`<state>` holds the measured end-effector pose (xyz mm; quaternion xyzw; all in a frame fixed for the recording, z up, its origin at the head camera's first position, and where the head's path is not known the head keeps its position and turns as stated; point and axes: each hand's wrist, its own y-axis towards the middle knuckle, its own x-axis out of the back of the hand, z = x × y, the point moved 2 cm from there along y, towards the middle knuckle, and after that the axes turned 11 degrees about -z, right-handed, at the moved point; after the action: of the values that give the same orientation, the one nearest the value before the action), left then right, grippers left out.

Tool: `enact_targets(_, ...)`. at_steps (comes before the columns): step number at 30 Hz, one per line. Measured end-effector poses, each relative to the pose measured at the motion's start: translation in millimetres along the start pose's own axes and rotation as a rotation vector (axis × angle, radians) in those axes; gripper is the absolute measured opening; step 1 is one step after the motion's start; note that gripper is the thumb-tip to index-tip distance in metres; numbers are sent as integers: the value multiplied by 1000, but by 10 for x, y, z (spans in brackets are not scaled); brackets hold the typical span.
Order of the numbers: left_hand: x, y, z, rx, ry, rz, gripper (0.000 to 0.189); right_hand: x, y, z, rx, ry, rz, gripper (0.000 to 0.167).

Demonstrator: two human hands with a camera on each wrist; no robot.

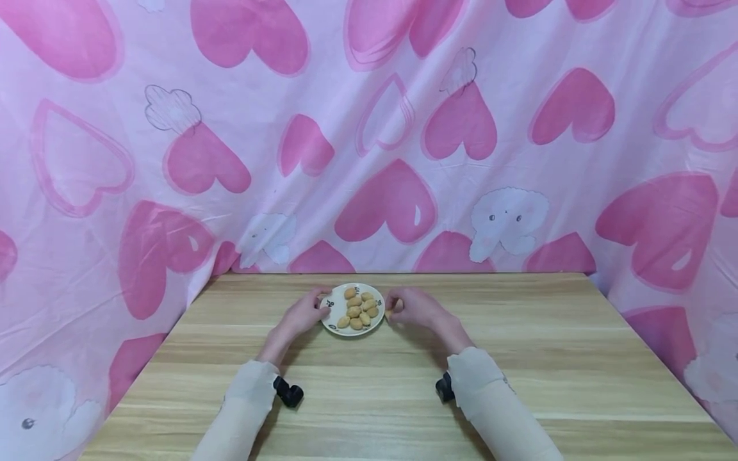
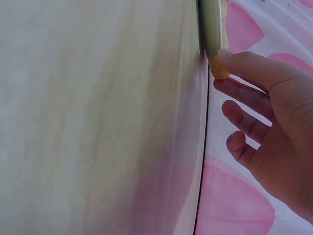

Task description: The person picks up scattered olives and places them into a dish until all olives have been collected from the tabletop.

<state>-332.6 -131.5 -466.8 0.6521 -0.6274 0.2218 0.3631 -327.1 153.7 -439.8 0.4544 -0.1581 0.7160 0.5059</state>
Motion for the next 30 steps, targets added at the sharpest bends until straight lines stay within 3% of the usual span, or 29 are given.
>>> enact_targets(14,31,-34,37,17,-6,-4,51,-44,110,214,92,-42,-38,14)
enact_targets(22,29,-31,54,10,0,2,51,-90,169,345,71,6,-26,15)
enact_targets(30,39,-28,54,7,1,6,51,-127,267,473,135,32,-10,17)
